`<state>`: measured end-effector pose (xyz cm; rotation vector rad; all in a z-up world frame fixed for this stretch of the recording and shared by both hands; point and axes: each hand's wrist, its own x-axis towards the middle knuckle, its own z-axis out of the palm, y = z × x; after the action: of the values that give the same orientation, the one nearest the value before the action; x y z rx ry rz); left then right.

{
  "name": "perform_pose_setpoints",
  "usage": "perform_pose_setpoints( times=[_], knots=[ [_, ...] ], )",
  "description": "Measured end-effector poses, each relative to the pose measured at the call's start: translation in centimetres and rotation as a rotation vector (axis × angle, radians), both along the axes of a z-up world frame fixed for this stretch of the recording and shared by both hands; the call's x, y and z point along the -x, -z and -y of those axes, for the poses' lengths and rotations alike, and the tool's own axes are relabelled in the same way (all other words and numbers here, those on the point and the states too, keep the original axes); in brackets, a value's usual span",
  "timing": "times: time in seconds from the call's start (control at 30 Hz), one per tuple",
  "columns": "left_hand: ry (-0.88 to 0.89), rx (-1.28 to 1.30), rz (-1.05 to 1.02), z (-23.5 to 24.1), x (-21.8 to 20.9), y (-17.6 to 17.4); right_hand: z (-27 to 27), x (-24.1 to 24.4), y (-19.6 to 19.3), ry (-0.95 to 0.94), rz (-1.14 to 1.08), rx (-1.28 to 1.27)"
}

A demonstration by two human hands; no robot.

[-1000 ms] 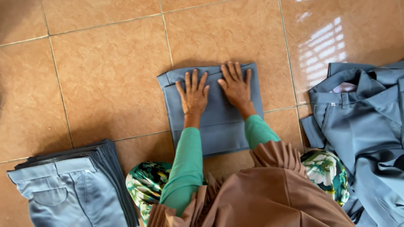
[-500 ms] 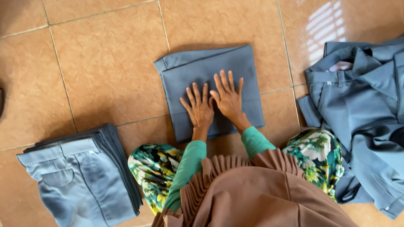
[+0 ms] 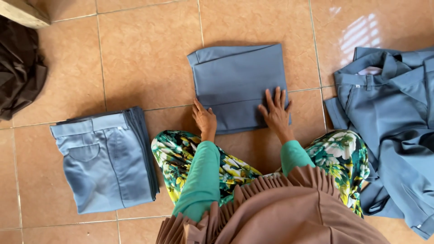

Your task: The person sits on a tiled floor and folds multiple pairs of grey trousers by hand. They smooth each pair, fold the legs, and then fold the garment in half before stacking it with the others.

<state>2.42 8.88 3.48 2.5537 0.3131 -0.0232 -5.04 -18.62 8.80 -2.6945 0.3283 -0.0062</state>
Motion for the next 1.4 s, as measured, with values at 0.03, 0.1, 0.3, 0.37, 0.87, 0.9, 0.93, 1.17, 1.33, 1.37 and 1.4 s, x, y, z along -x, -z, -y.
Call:
perform_pose_setpoints(
  times=[0.03,0.1,0.3,0.37,0.87,0.9,0.93,1.17,1.33,1.37,1.4],
  knots=[
    [0.001,0.003,0.011,-0.1,-0.2,0.1,-0.1,1.2,-0.2,0.001,0.011,0.003],
    [-0.134,0.129,-0.231,-0.1,-0.5,0.5,-0.3,3.8,-0.6,-0.112,-0.086,0.027],
    [-0.139,0.523,-0.318,-3.5,-2.4,6.5,1.5,5.0,-1.8,-0.244,-0.157,0.057],
    [-0.169,0.636,-0.459,-3.4,-0.8,-1.4,1.6,5.2,-2.0,-0.263,-0.161,0.072],
    [-0.574,1.369,0.526,5.3,3.1,-27.6,-6.2,5.6,0.3,-0.074,-0.079,-0.975],
    [-0.517,1.296,0.577,6.0,1.9,-27.0,-6.4,5.6,1.2,0.185,-0.220,-1.302],
    [-0.517,1.293,0.574,7.6,0.9,-27.2,-5.9,5.0,1.4,0.188,-0.222,-1.304],
    [0.254,0.740,-0.094,11.4,-2.4,-14.9,-1.8,3.3,-2.3,0.586,-0.331,-1.668],
    [0.296,0.621,-0.708,7.2,5.4,-8.2,-0.4,3.1,-1.3,0.566,-0.300,-1.674],
    [0.075,0.729,-0.777,6.1,6.5,-8.4,-0.3,3.0,-1.8,0.532,-0.267,-1.664],
    [-0.151,0.831,-0.839,5.0,7.7,-8.6,-0.3,2.8,-2.2,0.497,-0.235,-1.654]
  ],
)
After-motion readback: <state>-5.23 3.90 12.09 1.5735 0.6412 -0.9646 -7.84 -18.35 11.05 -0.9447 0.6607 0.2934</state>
